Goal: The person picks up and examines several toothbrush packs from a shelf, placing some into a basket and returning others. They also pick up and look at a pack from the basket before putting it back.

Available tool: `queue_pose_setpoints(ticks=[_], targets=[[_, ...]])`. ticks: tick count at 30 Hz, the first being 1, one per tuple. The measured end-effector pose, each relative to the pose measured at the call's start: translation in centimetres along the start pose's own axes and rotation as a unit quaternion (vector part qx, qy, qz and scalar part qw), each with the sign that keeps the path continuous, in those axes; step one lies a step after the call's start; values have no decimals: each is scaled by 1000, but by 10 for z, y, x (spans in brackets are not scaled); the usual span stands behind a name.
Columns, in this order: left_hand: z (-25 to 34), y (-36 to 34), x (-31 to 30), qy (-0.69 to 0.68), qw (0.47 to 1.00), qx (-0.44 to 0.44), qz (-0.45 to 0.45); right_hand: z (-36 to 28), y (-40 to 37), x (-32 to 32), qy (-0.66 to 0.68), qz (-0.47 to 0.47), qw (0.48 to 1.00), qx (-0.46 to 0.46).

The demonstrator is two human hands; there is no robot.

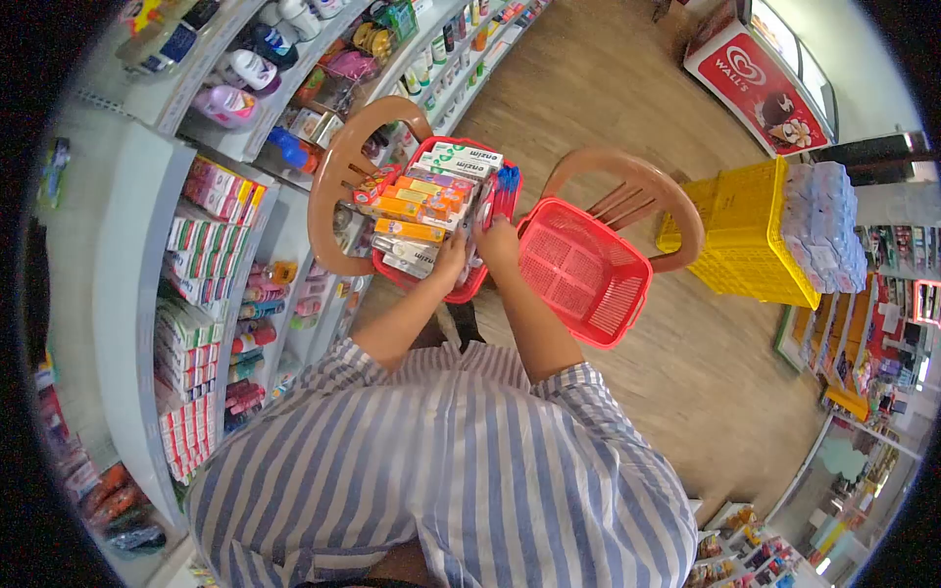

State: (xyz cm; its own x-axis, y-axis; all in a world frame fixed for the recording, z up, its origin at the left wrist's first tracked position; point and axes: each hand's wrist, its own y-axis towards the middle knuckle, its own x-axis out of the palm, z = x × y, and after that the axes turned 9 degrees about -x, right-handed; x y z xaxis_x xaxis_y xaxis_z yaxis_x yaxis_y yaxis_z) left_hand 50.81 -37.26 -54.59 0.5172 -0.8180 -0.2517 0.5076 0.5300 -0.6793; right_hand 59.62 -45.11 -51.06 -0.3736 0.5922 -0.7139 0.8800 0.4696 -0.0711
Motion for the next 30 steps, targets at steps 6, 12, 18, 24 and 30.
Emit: queue_pose_setpoints(ticks=[6, 12, 18, 24, 30], targets=[[11, 24, 17, -75, 996, -34, -28, 3, 46, 23, -25, -85, 993, 79], [17, 31, 9, -41, 986, -89, -134, 15, 57, 32, -46, -113, 984, 131], [28, 22, 4, -53, 988, -40, -139, 23, 36, 22, -11, -58, 988, 143], [19, 34, 1, 7, 989, 61, -131, 4, 12, -44, 150, -88, 981, 81], [58, -12, -42, -69, 961, 196, -181, -25, 3, -103, 308, -228, 923, 16]])
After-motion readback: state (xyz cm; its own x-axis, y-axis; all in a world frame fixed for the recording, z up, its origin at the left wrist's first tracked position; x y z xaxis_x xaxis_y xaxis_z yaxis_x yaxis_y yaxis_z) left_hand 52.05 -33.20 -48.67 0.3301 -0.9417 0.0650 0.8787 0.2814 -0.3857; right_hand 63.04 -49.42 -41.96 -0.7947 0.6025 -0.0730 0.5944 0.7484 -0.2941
